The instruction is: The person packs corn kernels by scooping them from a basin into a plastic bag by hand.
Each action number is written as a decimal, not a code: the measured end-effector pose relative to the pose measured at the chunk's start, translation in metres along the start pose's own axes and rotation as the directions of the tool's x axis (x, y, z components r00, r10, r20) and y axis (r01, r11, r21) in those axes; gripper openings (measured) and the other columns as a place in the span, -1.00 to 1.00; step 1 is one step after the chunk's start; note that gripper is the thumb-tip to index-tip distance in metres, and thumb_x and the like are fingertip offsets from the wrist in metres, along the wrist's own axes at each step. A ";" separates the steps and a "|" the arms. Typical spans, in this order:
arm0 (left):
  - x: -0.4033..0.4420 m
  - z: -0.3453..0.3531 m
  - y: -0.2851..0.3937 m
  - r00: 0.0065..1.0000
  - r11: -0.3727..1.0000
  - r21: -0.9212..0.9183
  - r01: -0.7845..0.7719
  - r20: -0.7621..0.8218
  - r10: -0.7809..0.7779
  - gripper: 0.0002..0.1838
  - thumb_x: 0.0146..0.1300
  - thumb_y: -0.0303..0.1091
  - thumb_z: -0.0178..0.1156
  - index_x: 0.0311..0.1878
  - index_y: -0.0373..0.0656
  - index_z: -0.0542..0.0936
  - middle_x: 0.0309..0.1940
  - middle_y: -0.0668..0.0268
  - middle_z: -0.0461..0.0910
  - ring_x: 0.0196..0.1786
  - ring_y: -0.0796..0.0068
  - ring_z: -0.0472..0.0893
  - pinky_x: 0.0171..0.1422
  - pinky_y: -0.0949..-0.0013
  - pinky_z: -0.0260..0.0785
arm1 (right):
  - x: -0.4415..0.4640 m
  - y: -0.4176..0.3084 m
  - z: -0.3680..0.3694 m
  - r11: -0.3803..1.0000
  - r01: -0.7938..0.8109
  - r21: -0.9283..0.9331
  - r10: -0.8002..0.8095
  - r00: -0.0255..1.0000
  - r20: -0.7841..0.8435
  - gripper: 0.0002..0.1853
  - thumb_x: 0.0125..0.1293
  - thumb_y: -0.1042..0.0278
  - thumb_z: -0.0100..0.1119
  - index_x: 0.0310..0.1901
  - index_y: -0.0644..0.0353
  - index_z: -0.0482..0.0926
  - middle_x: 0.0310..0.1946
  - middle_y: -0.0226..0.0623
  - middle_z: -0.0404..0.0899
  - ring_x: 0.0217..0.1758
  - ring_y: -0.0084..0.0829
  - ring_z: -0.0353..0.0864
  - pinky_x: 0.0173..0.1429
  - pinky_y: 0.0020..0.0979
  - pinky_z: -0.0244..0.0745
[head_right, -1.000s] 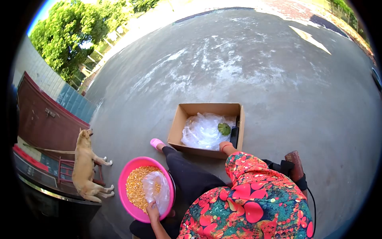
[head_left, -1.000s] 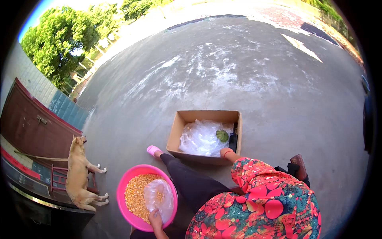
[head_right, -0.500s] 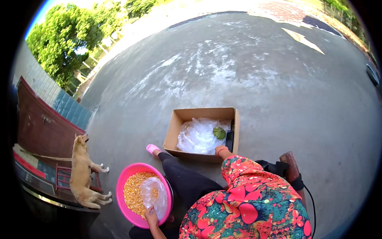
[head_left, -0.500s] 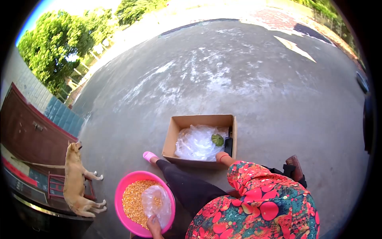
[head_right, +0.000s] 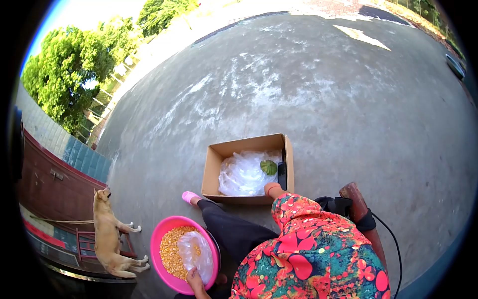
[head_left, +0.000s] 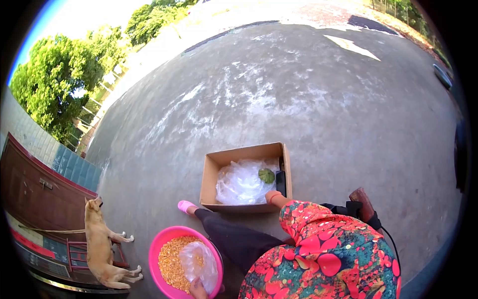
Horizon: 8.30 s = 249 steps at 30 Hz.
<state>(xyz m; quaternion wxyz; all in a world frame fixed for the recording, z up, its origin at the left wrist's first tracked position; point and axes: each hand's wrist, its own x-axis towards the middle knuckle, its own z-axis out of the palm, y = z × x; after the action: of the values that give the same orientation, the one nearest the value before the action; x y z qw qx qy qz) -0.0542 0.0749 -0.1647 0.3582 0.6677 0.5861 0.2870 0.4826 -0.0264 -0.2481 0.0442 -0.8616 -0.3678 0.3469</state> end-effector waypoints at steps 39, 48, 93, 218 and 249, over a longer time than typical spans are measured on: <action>-0.019 -0.007 0.055 0.963 0.901 -0.433 -0.025 -0.253 -0.095 -0.54 0.12 -0.69 -0.05 0.15 -0.30 0.34 0.11 0.10 0.33 0.08 0.27 0.39 0.14 0.30 0.27 | 0.006 0.001 0.004 0.997 0.061 -0.035 -0.061 0.998 0.010 -0.68 -0.09 0.42 0.20 -0.20 0.19 0.63 -0.13 -0.11 0.57 -0.01 -0.24 0.56 0.00 -0.30 0.47; -0.013 -0.005 0.065 0.966 0.939 -0.342 -0.012 -0.246 -0.077 -0.41 -0.01 -0.68 0.12 0.18 -0.31 0.30 0.12 0.13 0.31 0.11 0.28 0.35 0.18 0.30 0.23 | 0.013 0.005 0.004 0.997 0.062 -0.034 -0.060 0.997 0.043 -0.68 -0.07 0.39 0.18 -0.20 0.21 0.62 -0.11 -0.11 0.56 -0.01 -0.22 0.55 -0.02 -0.29 0.48; 0.002 -0.056 0.108 0.876 0.979 -0.029 -0.200 -0.454 0.166 -0.44 0.00 -0.61 0.10 0.16 -0.42 0.31 0.07 -0.05 0.42 0.11 0.24 0.45 0.19 0.31 0.26 | -0.089 -0.333 0.065 0.420 0.845 -0.331 -0.800 0.517 0.304 -0.64 0.04 0.22 0.15 -0.09 0.13 0.53 -0.08 -0.05 0.50 0.07 -0.11 0.46 0.10 -0.15 0.37; -0.002 -0.054 0.103 0.957 0.989 -0.069 -0.129 -0.270 0.106 -0.37 -0.08 -0.71 -0.01 0.20 -0.38 0.28 0.09 -0.02 0.41 0.17 0.27 0.41 0.24 0.33 0.21 | -0.194 -0.402 0.012 0.086 0.720 0.688 -0.958 0.249 -0.141 -0.85 0.17 0.41 0.02 -0.31 0.27 0.55 -0.48 -0.24 0.57 -0.35 -0.46 0.56 -0.22 -0.44 0.44; 0.003 -0.055 0.110 0.938 0.988 0.001 -0.154 -0.314 0.147 -0.38 -0.09 -0.67 0.02 0.18 -0.31 0.31 0.02 -0.11 0.45 0.11 0.10 0.47 0.15 0.28 0.29 | -0.173 -0.390 -0.038 0.315 -0.081 0.946 -0.855 0.409 0.320 -0.80 0.37 0.26 -0.15 -0.26 0.13 0.46 -0.59 -0.52 0.30 -0.75 -0.77 0.01 -0.69 -0.68 -0.10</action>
<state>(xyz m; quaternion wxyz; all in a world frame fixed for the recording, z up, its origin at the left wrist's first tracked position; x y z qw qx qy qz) -0.0346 0.0790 -0.0438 0.2457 0.6523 0.5794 0.4225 0.1865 0.1481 0.0078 0.3989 -0.2868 -0.3390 0.8023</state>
